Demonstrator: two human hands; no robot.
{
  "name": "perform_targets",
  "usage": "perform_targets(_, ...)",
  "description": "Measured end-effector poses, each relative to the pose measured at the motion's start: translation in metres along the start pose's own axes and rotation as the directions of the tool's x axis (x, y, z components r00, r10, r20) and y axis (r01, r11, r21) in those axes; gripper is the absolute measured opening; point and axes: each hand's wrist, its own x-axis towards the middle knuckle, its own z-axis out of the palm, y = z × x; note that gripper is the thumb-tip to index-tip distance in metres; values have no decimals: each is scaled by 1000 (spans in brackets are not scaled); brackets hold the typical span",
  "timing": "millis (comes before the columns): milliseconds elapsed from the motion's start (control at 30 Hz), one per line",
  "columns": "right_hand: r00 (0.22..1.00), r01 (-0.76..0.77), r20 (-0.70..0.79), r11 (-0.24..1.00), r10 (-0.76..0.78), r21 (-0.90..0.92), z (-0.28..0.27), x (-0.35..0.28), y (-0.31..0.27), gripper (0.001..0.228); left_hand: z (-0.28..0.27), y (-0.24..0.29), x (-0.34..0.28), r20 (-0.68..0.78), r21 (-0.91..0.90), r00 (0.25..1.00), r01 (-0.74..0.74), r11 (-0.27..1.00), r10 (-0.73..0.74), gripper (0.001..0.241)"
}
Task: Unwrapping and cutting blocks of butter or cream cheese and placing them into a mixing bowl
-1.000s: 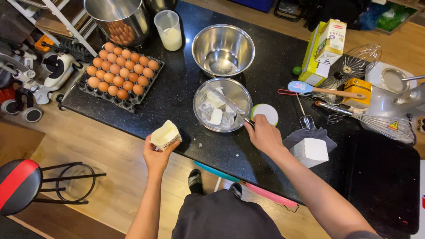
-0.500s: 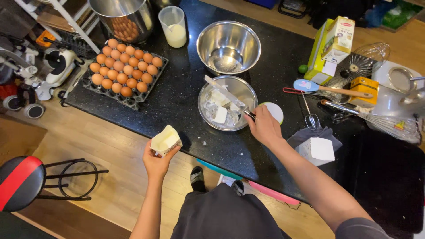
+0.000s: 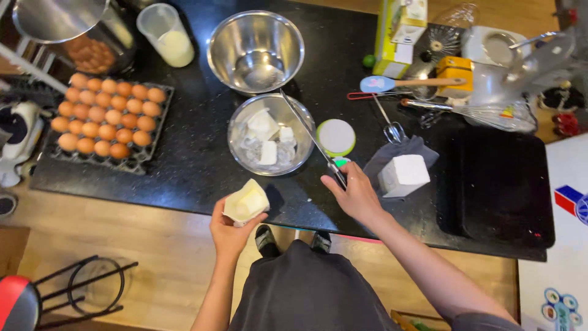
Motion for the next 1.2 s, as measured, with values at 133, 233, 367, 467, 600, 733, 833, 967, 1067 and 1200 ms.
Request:
perform_targets(133, 996, 1, -94, 1000, -3, -23, -17, -21, 4, 45, 36, 4, 5, 215, -35, 976, 29, 999, -21, 73)
perform_targets(233, 990, -36, -134, 999, 33, -21, -30, -33, 9, 43, 65, 9, 7, 305, 24, 951, 49, 998, -54, 73)
perform_targets(367, 963, -244, -86, 960, 257, 136, -50, -51, 18, 37, 97, 17, 7, 404, 70, 915, -1, 998, -27, 72)
perform_targets(467, 937, -309, -96, 925, 336, 221, -68, -68, 26, 35, 123, 22, 7, 465, 174, 881, 3, 985, -85, 69)
perform_targets(600, 909, -317, -178, 902, 377, 293, -93, -81, 44, 32, 166, 12, 6, 469, 248, 883, -133, 960, 1, 64)
perform_targets(733, 884, -339, -227, 894, 409, 292, -114, -96, 63, 35, 200, -13, 9, 417, 305, 892, -321, 896, 177, 65)
perform_targets(833, 867, -348, -230, 867, 443, 356, -125, -104, 78, 33, 211, -30, 8, 415, 310, 906, -229, 923, 85, 66)
perform_targets(967, 848, -360, -250, 854, 467, 375, -133, -116, 98, 34, 217, -46, 4, 375, 561, 927, -241, 792, 17, 71)
perform_targets(1067, 834, -393, -224, 828, 504, 401, -138, -120, 110, 33, 221, -54, 3, 403, 593, 903, -384, 708, 151, 74)
perform_targets(1200, 843, -410, -209, 844, 496, 347, -144, -116, 125, 32, 221, -60, 7, 328, 744, 936, -337, 577, 124, 83)
